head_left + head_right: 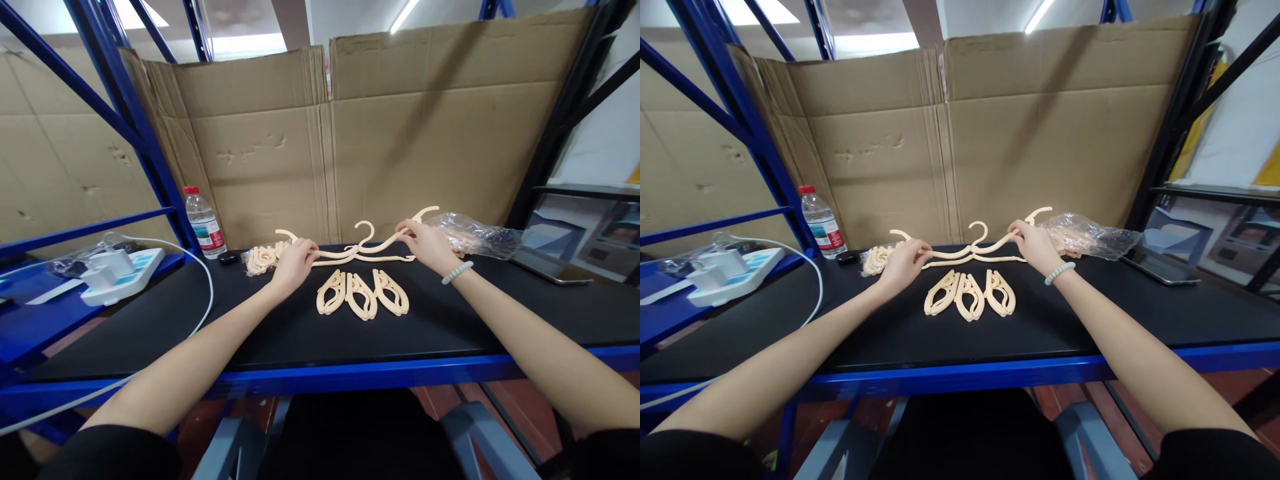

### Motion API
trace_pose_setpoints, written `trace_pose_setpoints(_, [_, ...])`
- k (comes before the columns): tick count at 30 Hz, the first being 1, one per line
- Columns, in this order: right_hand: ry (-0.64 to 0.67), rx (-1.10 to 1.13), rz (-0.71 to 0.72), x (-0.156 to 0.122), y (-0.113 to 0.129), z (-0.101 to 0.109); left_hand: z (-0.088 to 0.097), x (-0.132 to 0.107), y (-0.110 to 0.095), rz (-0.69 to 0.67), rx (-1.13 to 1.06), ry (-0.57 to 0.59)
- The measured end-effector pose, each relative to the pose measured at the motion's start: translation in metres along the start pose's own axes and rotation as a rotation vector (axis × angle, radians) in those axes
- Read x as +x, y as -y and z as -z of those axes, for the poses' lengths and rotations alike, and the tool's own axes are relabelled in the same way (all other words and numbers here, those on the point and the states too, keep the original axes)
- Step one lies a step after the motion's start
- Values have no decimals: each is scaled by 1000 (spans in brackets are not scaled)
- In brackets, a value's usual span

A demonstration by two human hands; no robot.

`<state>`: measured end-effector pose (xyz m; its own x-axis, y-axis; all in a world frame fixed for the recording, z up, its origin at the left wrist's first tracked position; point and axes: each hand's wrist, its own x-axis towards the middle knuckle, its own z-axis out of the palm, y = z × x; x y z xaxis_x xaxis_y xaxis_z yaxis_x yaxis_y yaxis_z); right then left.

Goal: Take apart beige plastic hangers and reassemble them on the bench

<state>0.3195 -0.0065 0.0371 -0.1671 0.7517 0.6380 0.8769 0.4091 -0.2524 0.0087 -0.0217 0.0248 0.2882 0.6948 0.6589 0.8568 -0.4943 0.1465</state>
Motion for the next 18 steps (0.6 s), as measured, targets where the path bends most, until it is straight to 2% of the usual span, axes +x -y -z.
trace_pose_setpoints(4, [27, 305, -50, 0, 0, -5, -2, 0, 2, -13, -37, 6])
trace_pose_setpoints(10, [2, 722, -248, -1, 6, -17, -3, 0, 7, 37, -76, -5])
trace_pose_setpoints(15, [-49, 875, -304, -1, 13, -14, -4, -1, 8, 74, -151, -31])
trace_pose_setpoints(18, [9, 947, -308, -4, 15, -13, -4, -1, 5, 103, -248, -45])
